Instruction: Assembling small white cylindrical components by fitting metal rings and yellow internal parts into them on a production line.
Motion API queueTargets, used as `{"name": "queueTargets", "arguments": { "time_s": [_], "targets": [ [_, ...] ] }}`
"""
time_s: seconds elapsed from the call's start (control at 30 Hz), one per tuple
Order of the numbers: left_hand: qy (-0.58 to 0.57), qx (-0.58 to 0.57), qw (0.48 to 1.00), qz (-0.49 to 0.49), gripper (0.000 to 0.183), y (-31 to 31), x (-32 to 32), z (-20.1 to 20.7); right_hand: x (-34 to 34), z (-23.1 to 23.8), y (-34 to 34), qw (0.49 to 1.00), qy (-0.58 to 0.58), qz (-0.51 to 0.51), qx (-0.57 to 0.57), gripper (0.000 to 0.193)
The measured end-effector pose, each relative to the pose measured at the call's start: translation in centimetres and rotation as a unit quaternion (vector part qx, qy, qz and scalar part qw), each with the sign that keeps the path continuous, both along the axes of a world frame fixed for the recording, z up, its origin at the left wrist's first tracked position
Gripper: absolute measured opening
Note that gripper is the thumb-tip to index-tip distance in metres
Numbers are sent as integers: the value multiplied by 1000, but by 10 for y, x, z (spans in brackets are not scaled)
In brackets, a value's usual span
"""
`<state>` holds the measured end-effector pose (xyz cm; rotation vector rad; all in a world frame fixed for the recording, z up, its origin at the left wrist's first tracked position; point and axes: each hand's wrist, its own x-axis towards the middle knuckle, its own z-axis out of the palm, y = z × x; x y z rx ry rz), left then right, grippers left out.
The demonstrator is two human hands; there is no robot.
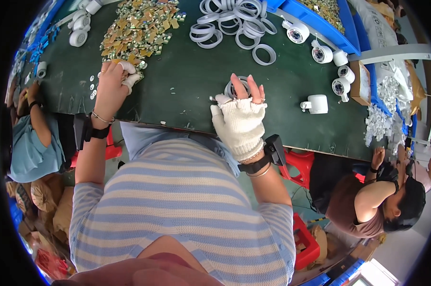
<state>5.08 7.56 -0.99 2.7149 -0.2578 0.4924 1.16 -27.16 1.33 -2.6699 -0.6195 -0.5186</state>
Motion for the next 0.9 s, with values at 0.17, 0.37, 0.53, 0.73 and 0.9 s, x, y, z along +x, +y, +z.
{"name": "queueTargets", "arguments": {
  "time_s": [0.17,0.37,0.53,0.73,0.9],
  "targets": [
    [70,-280,957,16,21,-23,-18,8,5,-3,-3,998,-40,28,43,17],
    [229,-555,785,-152,24,-71,-49,14,9,20,10,962,118,119,215,10],
    [305,-574,738,-180,28,-89,-63,12,17,30,16,923,210,217,237,12],
    [320,-623,694,-167,29,-94,-65,15,22,29,16,914,237,234,233,14],
    [327,-626,691,-153,27,-93,-66,11,20,30,18,915,224,232,245,15]
  ]
}}
